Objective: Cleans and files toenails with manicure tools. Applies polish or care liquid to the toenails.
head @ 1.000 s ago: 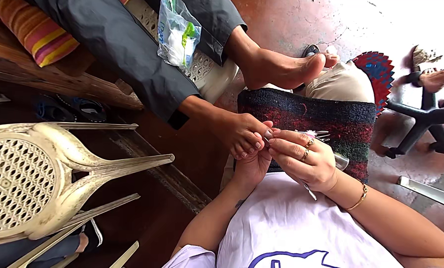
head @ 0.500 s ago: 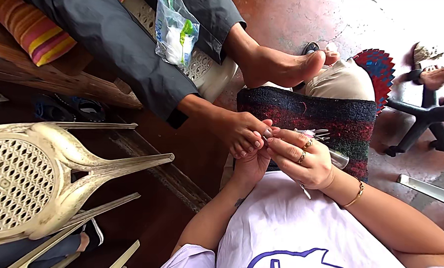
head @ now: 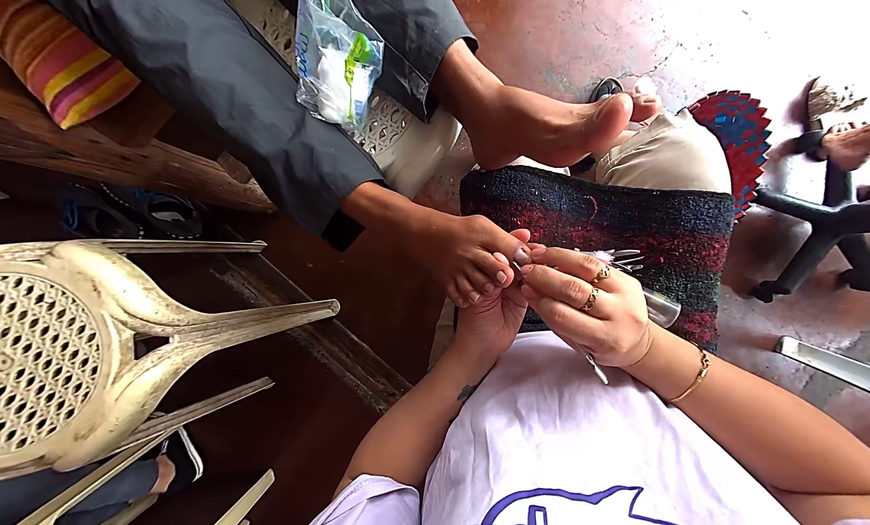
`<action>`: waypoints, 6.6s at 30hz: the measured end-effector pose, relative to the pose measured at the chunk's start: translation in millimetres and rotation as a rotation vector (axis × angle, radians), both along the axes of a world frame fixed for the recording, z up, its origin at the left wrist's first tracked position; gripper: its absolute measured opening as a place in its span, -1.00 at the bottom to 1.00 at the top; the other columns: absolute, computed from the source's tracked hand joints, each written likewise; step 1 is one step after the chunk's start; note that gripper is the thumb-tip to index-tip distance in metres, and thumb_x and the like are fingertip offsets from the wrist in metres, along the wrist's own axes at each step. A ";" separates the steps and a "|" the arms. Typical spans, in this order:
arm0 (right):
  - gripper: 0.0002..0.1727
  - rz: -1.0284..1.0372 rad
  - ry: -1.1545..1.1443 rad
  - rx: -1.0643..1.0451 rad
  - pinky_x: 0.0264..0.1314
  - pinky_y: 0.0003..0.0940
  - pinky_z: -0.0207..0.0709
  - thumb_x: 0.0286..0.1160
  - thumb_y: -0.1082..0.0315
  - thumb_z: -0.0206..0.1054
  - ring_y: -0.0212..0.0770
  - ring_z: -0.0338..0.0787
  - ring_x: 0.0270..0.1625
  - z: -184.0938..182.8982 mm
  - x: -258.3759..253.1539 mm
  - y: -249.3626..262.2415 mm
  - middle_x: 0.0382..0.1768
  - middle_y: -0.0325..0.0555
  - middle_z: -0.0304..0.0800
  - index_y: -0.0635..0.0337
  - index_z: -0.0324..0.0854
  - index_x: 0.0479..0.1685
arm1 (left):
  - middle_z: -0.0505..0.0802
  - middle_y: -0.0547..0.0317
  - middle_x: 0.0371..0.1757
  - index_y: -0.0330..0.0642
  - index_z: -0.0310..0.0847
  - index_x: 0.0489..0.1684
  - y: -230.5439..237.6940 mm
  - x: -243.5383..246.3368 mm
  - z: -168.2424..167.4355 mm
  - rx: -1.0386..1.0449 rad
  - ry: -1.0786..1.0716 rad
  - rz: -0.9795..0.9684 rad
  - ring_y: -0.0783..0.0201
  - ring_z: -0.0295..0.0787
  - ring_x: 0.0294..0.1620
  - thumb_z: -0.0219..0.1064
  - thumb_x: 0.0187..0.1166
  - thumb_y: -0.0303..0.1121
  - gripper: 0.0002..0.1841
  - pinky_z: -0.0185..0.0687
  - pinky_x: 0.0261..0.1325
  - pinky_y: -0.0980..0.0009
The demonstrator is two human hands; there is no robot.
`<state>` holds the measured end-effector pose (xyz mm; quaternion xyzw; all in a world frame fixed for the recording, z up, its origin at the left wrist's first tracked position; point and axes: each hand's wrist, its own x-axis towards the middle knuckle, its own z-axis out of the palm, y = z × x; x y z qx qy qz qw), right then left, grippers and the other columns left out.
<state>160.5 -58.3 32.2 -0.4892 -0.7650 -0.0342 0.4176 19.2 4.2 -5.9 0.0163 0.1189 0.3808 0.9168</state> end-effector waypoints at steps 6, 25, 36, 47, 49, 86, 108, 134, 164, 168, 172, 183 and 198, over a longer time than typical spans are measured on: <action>-0.91 -0.004 0.119 -0.034 0.41 -0.22 0.65 0.51 0.56 0.38 0.01 0.82 0.30 1.9 -1.8 -0.2 -0.01 0.11 0.92 0.29 0.80 -0.26 | 0.91 -0.04 0.06 -0.30 0.73 0.25 -0.9 -1.0 0.6 0.006 0.000 -0.008 0.19 0.89 0.14 0.40 0.55 -0.45 -0.68 0.74 0.27 0.36; -0.92 -0.064 0.096 -0.060 0.45 -0.22 0.64 0.50 0.56 0.37 0.02 0.83 0.30 5.9 -7.9 -3.1 -0.02 0.15 0.91 0.31 0.77 -0.28 | 0.92 -0.04 0.02 -0.29 0.76 0.16 0.3 1.3 3.1 -0.002 0.064 0.004 0.20 0.89 0.12 0.40 0.55 -0.46 -0.73 0.75 0.26 0.38; -0.91 -0.089 0.132 -0.062 0.41 -0.23 0.67 0.50 0.55 0.39 -0.01 0.86 0.26 4.6 -5.9 -0.8 -0.05 0.11 0.94 0.30 0.81 -0.27 | 0.90 -0.03 0.08 -0.27 0.76 0.18 0.2 1.6 0.6 0.009 0.033 0.004 0.20 0.88 0.17 0.36 0.59 -0.47 -0.74 0.74 0.28 0.38; -0.92 -0.083 0.214 -0.080 0.36 -0.23 0.71 0.46 0.55 0.43 -0.04 0.89 0.21 5.6 -3.6 -0.1 -0.08 0.10 0.95 0.31 0.84 -0.29 | 0.91 0.02 0.07 -0.23 0.76 0.18 -0.7 2.0 1.5 0.057 0.078 0.008 0.24 0.88 0.14 0.35 0.60 -0.44 -0.74 0.74 0.25 0.40; -0.93 -0.086 0.234 -0.086 0.36 -0.23 0.71 0.45 0.55 0.44 -0.03 0.90 0.21 5.6 -3.8 0.1 -0.09 0.10 0.95 0.30 0.85 -0.30 | 0.90 -0.01 0.07 -0.25 0.76 0.17 -0.6 2.0 1.5 0.053 0.069 0.012 0.22 0.88 0.15 0.35 0.60 -0.44 -0.75 0.75 0.26 0.39; -0.91 -0.082 0.318 -0.144 0.32 -0.23 0.72 0.43 0.57 0.39 -0.02 0.89 0.19 16.5 -7.2 1.1 -0.11 0.13 0.93 0.35 0.82 -0.33 | 0.91 0.04 0.06 -0.24 0.77 0.15 -1.9 1.2 6.2 0.060 0.119 0.027 0.25 0.88 0.13 0.32 0.63 -0.45 -0.77 0.75 0.25 0.41; -0.90 -0.108 0.217 -0.152 0.32 -0.25 0.71 0.44 0.57 0.38 -0.02 0.89 0.18 21.8 -11.2 0.5 -0.11 0.11 0.93 0.32 0.82 -0.34 | 0.91 0.04 0.05 -0.25 0.75 0.21 -1.3 0.1 5.8 0.075 0.107 0.010 0.27 0.89 0.12 0.35 0.62 -0.41 -0.73 0.75 0.25 0.43; -0.91 -0.390 -0.172 -0.806 -0.41 0.18 0.58 0.47 0.38 0.46 0.29 0.78 -0.25 1.4 30.4 -23.5 -0.19 0.29 0.70 0.22 0.80 -0.26 | 0.89 -0.07 0.05 -0.34 0.61 0.35 -2.2 1.3 12.9 0.018 0.088 0.033 0.17 0.90 0.08 0.38 0.56 -0.50 -0.62 0.80 0.19 0.40; -0.93 0.012 0.597 -0.291 0.12 -0.38 0.78 0.38 0.60 0.39 -0.27 0.86 0.08 41.5 8.3 3.3 -0.08 -0.02 0.86 0.29 0.70 -0.25 | 0.90 -0.09 0.03 -0.33 0.73 0.19 -2.5 0.9 9.1 -0.013 -0.014 0.030 0.16 0.90 0.08 0.34 0.59 -0.48 -0.73 0.78 0.22 0.36; -0.92 0.047 0.333 -0.282 0.25 -0.29 0.74 0.48 0.57 0.33 -0.12 0.87 0.19 39.1 4.0 8.5 -0.07 0.09 0.89 0.30 0.72 -0.30 | 0.91 0.00 -0.01 -0.26 0.74 0.17 -3.1 1.0 9.0 -0.026 0.018 0.034 0.24 0.90 0.02 0.38 0.57 -0.44 -0.74 0.77 0.20 0.37; -0.87 0.066 0.180 -0.267 0.36 -0.24 0.69 0.51 0.57 0.30 -0.04 0.84 0.28 40.6 5.4 6.3 -0.04 0.13 0.90 0.28 0.75 -0.31 | 0.91 0.02 0.01 -0.24 0.74 0.22 -3.8 0.6 8.7 0.000 0.035 0.035 0.27 0.90 0.02 0.39 0.57 -0.43 -0.71 0.78 0.16 0.41; -0.88 0.050 0.290 -0.270 0.24 -0.33 0.73 0.49 0.56 0.36 -0.15 0.89 0.19 36.5 7.5 8.7 -0.07 0.08 0.94 0.29 0.80 -0.33 | 0.91 0.01 0.03 -0.26 0.73 0.22 -2.3 -0.3 8.6 0.005 0.020 0.019 0.25 0.90 0.06 0.35 0.59 -0.45 -0.72 0.76 0.22 0.40; -0.84 -0.004 0.215 -0.317 0.08 -0.40 0.74 0.44 0.58 0.32 -0.16 0.92 0.07 52.2 0.4 9.8 -0.16 0.08 0.93 0.26 0.78 -0.41 | 0.91 0.02 0.01 -0.27 0.76 0.15 -1.9 0.1 8.6 0.007 0.019 0.023 0.25 0.89 0.08 0.35 0.59 -0.46 -0.76 0.74 0.25 0.39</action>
